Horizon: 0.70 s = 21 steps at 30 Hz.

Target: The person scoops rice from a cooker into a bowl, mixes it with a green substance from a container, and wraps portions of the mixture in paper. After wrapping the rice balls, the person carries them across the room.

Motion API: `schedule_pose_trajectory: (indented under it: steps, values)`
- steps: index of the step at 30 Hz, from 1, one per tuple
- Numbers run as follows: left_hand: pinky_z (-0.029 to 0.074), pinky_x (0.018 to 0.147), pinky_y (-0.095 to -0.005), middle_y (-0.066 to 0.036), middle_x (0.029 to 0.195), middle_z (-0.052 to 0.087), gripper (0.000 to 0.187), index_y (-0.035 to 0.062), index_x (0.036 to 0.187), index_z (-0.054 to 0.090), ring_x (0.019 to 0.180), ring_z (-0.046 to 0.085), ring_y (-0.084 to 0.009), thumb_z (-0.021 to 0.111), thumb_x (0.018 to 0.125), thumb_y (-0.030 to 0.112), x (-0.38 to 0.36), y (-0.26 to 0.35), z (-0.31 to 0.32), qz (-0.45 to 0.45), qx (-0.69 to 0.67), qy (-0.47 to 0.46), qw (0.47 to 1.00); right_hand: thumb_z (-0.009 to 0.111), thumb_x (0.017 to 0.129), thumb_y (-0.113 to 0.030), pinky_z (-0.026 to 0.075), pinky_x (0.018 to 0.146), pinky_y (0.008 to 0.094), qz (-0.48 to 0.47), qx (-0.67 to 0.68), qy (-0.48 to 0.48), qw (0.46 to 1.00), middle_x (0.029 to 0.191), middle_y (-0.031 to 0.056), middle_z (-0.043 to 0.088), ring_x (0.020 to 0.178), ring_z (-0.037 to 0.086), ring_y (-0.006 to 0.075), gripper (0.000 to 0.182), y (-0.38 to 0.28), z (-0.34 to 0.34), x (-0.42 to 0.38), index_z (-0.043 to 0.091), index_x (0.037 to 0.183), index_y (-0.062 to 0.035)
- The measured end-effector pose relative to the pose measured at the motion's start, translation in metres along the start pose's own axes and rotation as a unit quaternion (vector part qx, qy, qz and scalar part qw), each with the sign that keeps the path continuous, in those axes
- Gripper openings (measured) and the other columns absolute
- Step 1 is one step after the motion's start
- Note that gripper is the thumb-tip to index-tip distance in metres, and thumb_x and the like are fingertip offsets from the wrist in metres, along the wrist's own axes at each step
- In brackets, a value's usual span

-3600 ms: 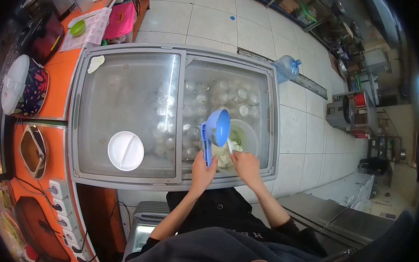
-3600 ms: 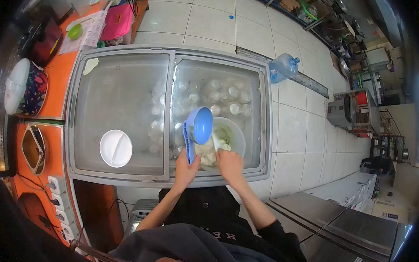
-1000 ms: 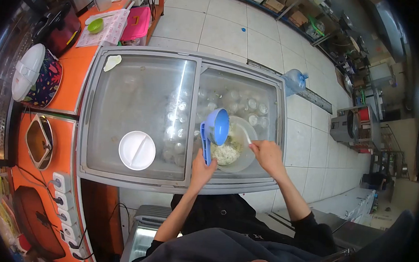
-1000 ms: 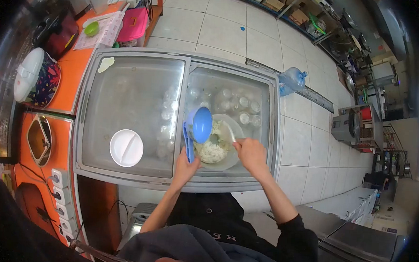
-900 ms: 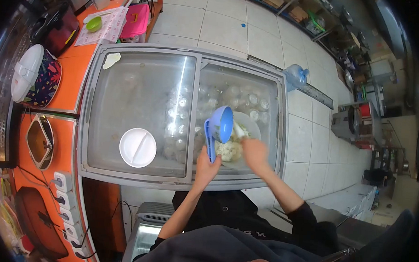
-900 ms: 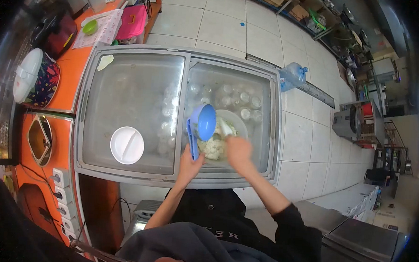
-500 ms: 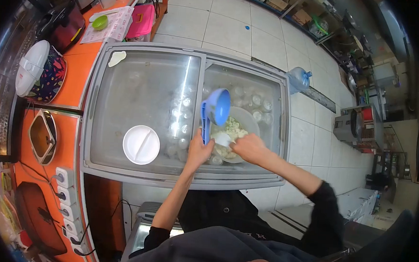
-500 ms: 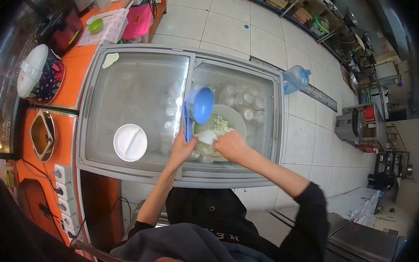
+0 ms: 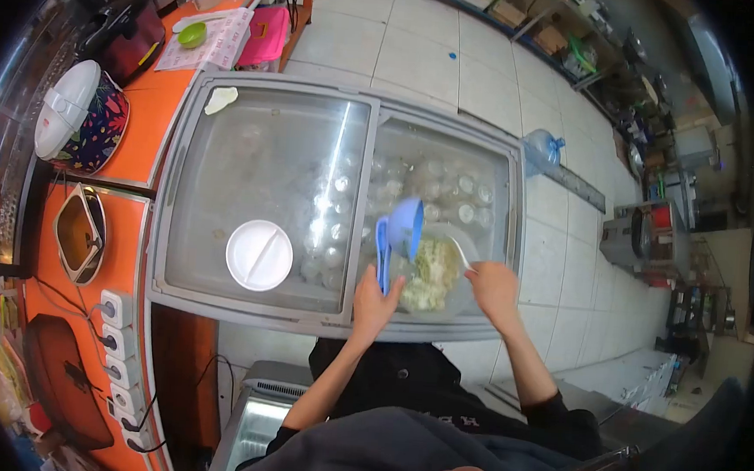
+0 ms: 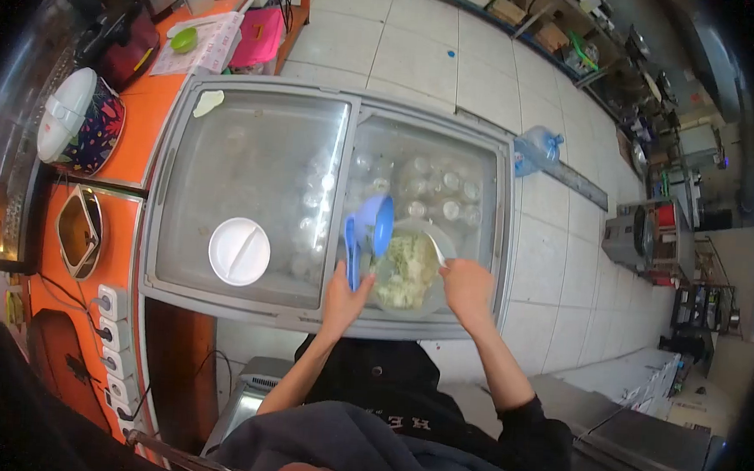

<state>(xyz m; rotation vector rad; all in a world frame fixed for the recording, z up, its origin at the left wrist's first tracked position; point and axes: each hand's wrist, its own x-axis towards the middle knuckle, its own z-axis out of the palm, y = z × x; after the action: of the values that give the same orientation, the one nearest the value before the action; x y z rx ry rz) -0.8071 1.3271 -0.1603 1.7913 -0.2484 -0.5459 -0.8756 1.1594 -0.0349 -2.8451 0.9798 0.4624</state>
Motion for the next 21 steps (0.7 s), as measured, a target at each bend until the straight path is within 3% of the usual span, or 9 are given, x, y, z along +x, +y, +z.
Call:
schedule_pose_trajectory:
  steps: [2,5,7,10,12,14,16,18,21]
  values:
    - [0.043,0.056,-0.0448,-0.017,0.065,0.056,0.037,0.0018,0.086,0.046,0.062,0.057,-0.0387,0.068,0.078,0.03,0.001,0.0,-0.001,0.019,0.019,0.024,0.999,0.06,0.082,-0.038,0.052,0.061,0.0411,-0.055,-0.166,-0.013,0.984,0.072,0.0129,0.066,0.068,0.064,0.0325,0.026,0.003,0.083,0.017,0.072,0.094,-0.0176]
    - [0.043,0.056,-0.0446,-0.017,0.065,0.055,0.037,0.0016,0.084,0.046,0.062,0.056,-0.0385,0.069,0.077,0.03,0.003,0.0,-0.001,-0.031,-0.029,-0.05,0.998,0.062,0.08,-0.038,0.052,0.059,0.0404,-0.173,0.015,-0.071,0.982,0.069,0.012,0.065,0.066,0.065,0.0302,0.027,0.003,0.016,0.005,0.072,0.088,-0.015]
    - [0.042,0.058,-0.0445,-0.017,0.066,0.056,0.035,0.0012,0.083,0.047,0.063,0.055,-0.0385,0.068,0.077,0.028,0.007,0.03,-0.019,0.013,0.026,0.007,1.0,0.062,0.078,-0.039,0.051,0.058,0.0408,-0.15,0.016,-0.099,0.984,0.065,0.0115,0.063,0.065,0.065,0.029,0.027,0.018,0.013,0.032,0.071,0.079,-0.0131]
    - [0.042,0.057,-0.0439,-0.017,0.065,0.054,0.032,0.0011,0.082,0.048,0.063,0.055,-0.0372,0.067,0.077,0.026,0.042,0.018,-0.007,0.118,0.032,-0.006,0.992,0.063,0.078,-0.039,0.051,0.057,0.0408,-0.152,-0.081,0.015,0.985,0.062,0.0113,0.062,0.064,0.065,0.0292,0.028,0.007,0.039,0.053,0.068,0.073,-0.0119]
    - [0.043,0.058,-0.0435,-0.017,0.066,0.054,0.03,0.0008,0.084,0.049,0.063,0.055,-0.0372,0.066,0.077,0.025,0.053,0.022,-0.01,0.095,0.037,-0.027,0.994,0.062,0.079,-0.038,0.05,0.057,0.0408,-0.28,-0.152,-0.071,0.945,0.063,0.0127,0.062,0.065,0.064,0.0297,0.027,-0.028,0.025,0.025,0.069,0.077,-0.0122]
    - [0.043,0.058,-0.0432,-0.018,0.066,0.054,0.029,0.0006,0.086,0.049,0.063,0.056,-0.0373,0.065,0.077,0.023,0.052,0.014,-0.01,0.069,0.057,-0.06,0.994,0.062,0.08,-0.036,0.05,0.057,0.0415,-0.268,-0.118,-0.116,0.949,0.064,0.0134,0.063,0.066,0.064,0.0305,0.025,-0.019,-0.014,-0.005,0.069,0.079,-0.0117]
    - [0.044,0.06,-0.0424,-0.017,0.068,0.055,0.029,0.0003,0.091,0.051,0.064,0.057,-0.0364,0.064,0.077,0.022,0.036,-0.002,0.0,-0.003,-0.072,-0.09,0.993,0.061,0.08,-0.034,0.05,0.058,0.0421,-0.262,-0.095,-0.16,0.947,0.065,0.0141,0.063,0.067,0.064,0.0313,0.024,-0.011,-0.009,-0.014,0.068,0.08,-0.0112]
    - [0.044,0.06,-0.0421,-0.017,0.069,0.056,0.03,0.0002,0.094,0.052,0.064,0.057,-0.0358,0.064,0.078,0.022,0.007,0.002,0.006,-0.017,-0.046,-0.085,0.995,0.06,0.08,-0.025,0.051,0.059,0.0411,-0.108,-0.035,-0.083,0.99,0.067,0.0162,0.063,0.068,0.065,0.032,0.02,-0.005,0.036,-0.01,0.068,0.074,-0.0073]
    - [0.044,0.06,-0.0414,-0.015,0.069,0.057,0.032,0.0002,0.097,0.051,0.064,0.058,-0.0346,0.064,0.079,0.023,-0.031,0.001,0.004,-0.032,-0.041,-0.07,0.996,0.059,0.082,-0.025,0.051,0.058,0.0417,-0.068,0.047,0.018,0.996,0.066,0.0157,0.063,0.068,0.065,0.032,0.019,0.024,0.004,-0.007,0.068,0.076,-0.0091]
